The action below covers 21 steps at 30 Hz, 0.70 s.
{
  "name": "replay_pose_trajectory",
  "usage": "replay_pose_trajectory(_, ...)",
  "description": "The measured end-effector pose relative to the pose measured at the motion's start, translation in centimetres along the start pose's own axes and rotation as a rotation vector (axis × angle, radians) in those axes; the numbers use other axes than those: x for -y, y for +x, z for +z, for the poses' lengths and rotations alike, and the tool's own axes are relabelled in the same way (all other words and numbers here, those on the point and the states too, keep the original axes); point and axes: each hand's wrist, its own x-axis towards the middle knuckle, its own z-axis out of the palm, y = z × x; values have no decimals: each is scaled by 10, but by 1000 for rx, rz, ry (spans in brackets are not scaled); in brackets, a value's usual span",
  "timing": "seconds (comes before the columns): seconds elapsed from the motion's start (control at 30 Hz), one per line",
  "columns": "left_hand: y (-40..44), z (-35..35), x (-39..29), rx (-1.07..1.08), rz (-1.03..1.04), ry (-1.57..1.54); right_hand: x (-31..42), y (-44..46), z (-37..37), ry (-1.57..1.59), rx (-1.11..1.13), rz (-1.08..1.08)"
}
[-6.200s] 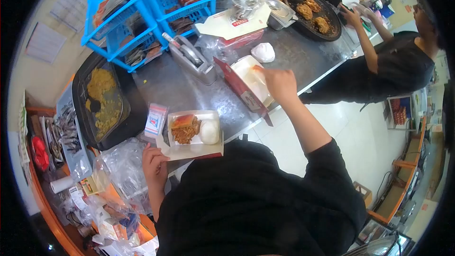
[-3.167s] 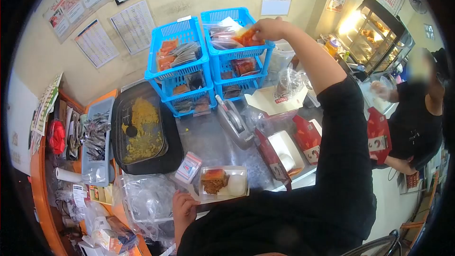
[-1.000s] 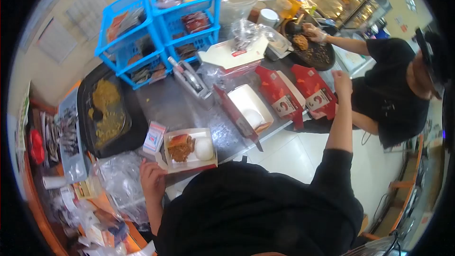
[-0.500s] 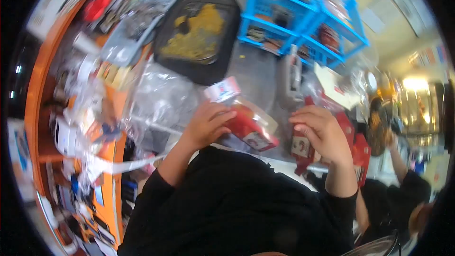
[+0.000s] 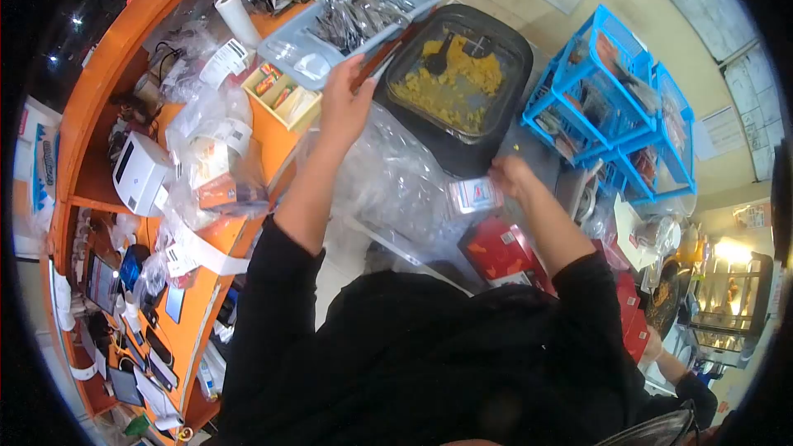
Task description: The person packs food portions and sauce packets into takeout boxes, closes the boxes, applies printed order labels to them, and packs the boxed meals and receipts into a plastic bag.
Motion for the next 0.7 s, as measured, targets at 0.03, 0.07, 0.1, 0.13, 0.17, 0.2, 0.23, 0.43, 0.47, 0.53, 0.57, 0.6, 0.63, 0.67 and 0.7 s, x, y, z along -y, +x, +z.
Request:
replay_pose_trajectory(0.03, 16, 14, 44, 34, -133, -80, -6, -4, 8, -29, -16, -18)
replay_pose_trajectory(0.07, 28, 21, 68, 73, -267, -159, -11, -8, 13, -55, -33, -33)
replay_pose_trajectory(0.1, 37, 19, 71, 199, -511, -88, -10, -10, 17, -68, -54, -20)
replay_pose_trajectory(0.13, 44, 18, 74, 332, -753, -11, -7, -13, 18, -77, -77, -6)
replay_pose_trajectory(0.17, 46, 22, 96, 417, -751, 71, -4, -17, 18, -82, -102, 8)
replay_pose_trajectory(0.2, 43, 31, 137, 501, -746, 154, 4, -32, 29, -62, -159, 11)
replay_pose_trajectory(0.23, 39, 46, 189, 474, -807, 214, 3, -27, 27, -29, -167, 15)
replay_pose_trajectory(0.43, 50, 52, 197, 473, -1082, 9, -6, 1, -6, 254, -140, 80)
replay_pose_trajectory(0.47, 54, 50, 187, 488, -1043, 12, -1, -2, -15, 312, -51, 110)
replay_pose_trajectory(0.53, 75, 37, 148, 577, -1038, 23, 13, -21, -20, 367, 97, 110)
replay_pose_trajectory(0.57, 85, 36, 141, 556, -1046, -202, 36, -54, -12, 368, 153, 80)
replay_pose_trajectory(0.6, 93, 37, 139, 528, -1056, -428, 55, -86, -4, 365, 207, 53)
replay_pose_trajectory(0.63, 100, 36, 133, 484, -1064, -658, 68, -109, 4, 394, 245, -18)
replay_pose_trajectory(0.67, 111, 27, 106, 531, -981, -612, 82, -130, 13, 408, 284, -111)
replay_pose_trajectory(0.7, 125, 14, 72, 575, -897, -568, 93, -145, 19, 419, 323, -205)
